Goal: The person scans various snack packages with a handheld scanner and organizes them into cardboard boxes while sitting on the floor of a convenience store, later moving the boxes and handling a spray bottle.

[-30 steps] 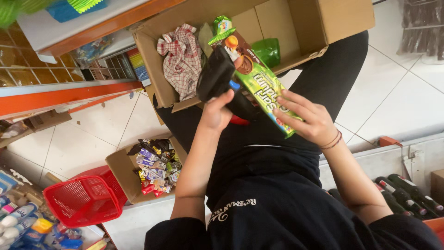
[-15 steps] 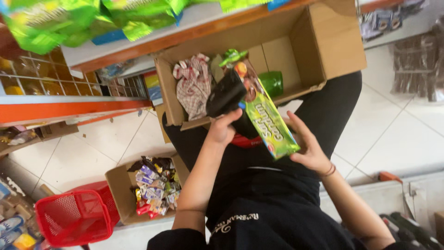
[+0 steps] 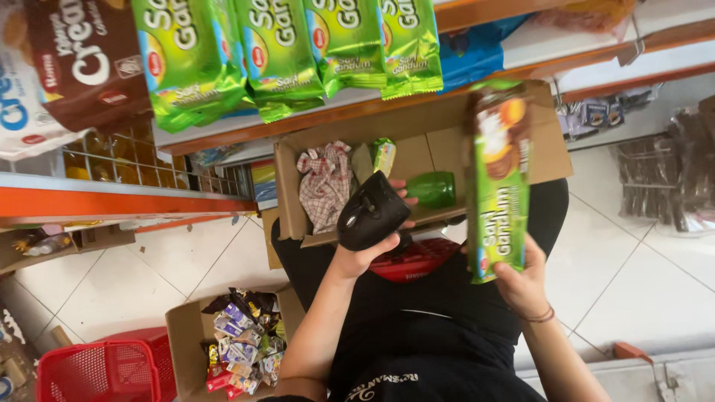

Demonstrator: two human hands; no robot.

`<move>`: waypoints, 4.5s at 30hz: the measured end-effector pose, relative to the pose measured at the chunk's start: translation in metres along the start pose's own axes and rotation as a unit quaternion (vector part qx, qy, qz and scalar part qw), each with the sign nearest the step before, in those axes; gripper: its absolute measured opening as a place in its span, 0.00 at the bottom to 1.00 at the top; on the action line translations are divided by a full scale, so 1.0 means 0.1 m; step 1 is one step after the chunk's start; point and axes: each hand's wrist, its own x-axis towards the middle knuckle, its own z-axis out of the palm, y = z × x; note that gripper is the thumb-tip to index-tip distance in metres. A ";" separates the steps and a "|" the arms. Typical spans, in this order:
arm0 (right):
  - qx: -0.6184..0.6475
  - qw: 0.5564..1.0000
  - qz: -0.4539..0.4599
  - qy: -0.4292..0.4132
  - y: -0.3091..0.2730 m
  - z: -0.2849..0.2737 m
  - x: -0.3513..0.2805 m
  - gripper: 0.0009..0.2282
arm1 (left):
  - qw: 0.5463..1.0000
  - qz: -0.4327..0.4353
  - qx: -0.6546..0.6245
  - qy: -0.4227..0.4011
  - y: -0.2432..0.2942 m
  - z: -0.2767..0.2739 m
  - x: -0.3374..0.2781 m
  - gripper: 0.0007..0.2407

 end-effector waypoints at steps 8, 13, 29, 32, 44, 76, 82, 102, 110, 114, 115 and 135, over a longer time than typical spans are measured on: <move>0.028 0.989 -0.142 -0.011 -0.48 0.69 0.45 0.33 | 0.998 0.022 0.052 0.034 0.43 0.06 -0.07 0.29; -0.019 0.991 -0.124 -0.036 -0.76 1.47 0.82 0.34 | 0.965 0.169 0.171 0.105 1.01 0.25 -0.02 0.35; -0.132 0.967 -0.156 -0.151 -1.19 2.65 1.55 0.26 | 0.739 0.350 0.541 0.199 1.77 -0.13 0.20 0.24; -0.237 0.954 -0.144 -0.112 -1.26 2.69 1.62 0.23 | 0.810 0.287 0.466 0.209 1.73 -0.14 0.22 0.25; -0.392 0.904 -0.148 -0.079 -1.42 2.97 1.77 0.18 | 0.819 0.299 0.450 0.194 1.77 -0.18 0.25 0.32; -0.165 0.853 0.489 0.081 3.39 0.16 2.42 0.14 | 0.822 -0.222 0.467 0.237 -1.99 -2.26 0.67 0.14; -0.122 0.810 0.569 0.074 3.22 0.26 2.43 0.15 | 0.833 -0.313 0.372 0.266 -2.08 -2.47 0.59 0.18; -0.050 0.936 0.340 0.077 2.77 0.11 2.31 0.23 | 0.923 -0.274 0.215 0.167 -1.68 -2.01 0.62 0.12; -0.044 0.959 0.278 -0.021 0.78 0.37 1.44 0.30 | 0.957 -0.237 -0.049 0.157 -0.81 -1.18 0.50 0.19; -0.140 0.942 0.243 -0.185 0.32 0.28 1.12 0.35 | 0.960 -0.199 -0.148 0.133 -0.63 -0.97 0.35 0.21; -0.140 0.942 0.243 -0.183 0.28 0.25 1.05 0.35 | 0.967 -0.166 -0.147 0.127 -0.64 -0.93 0.30 0.22; 0.210 0.972 0.075 0.075 0.50 -0.02 0.61 0.17 | 0.912 -0.148 0.372 0.088 -0.38 0.08 -0.18 0.09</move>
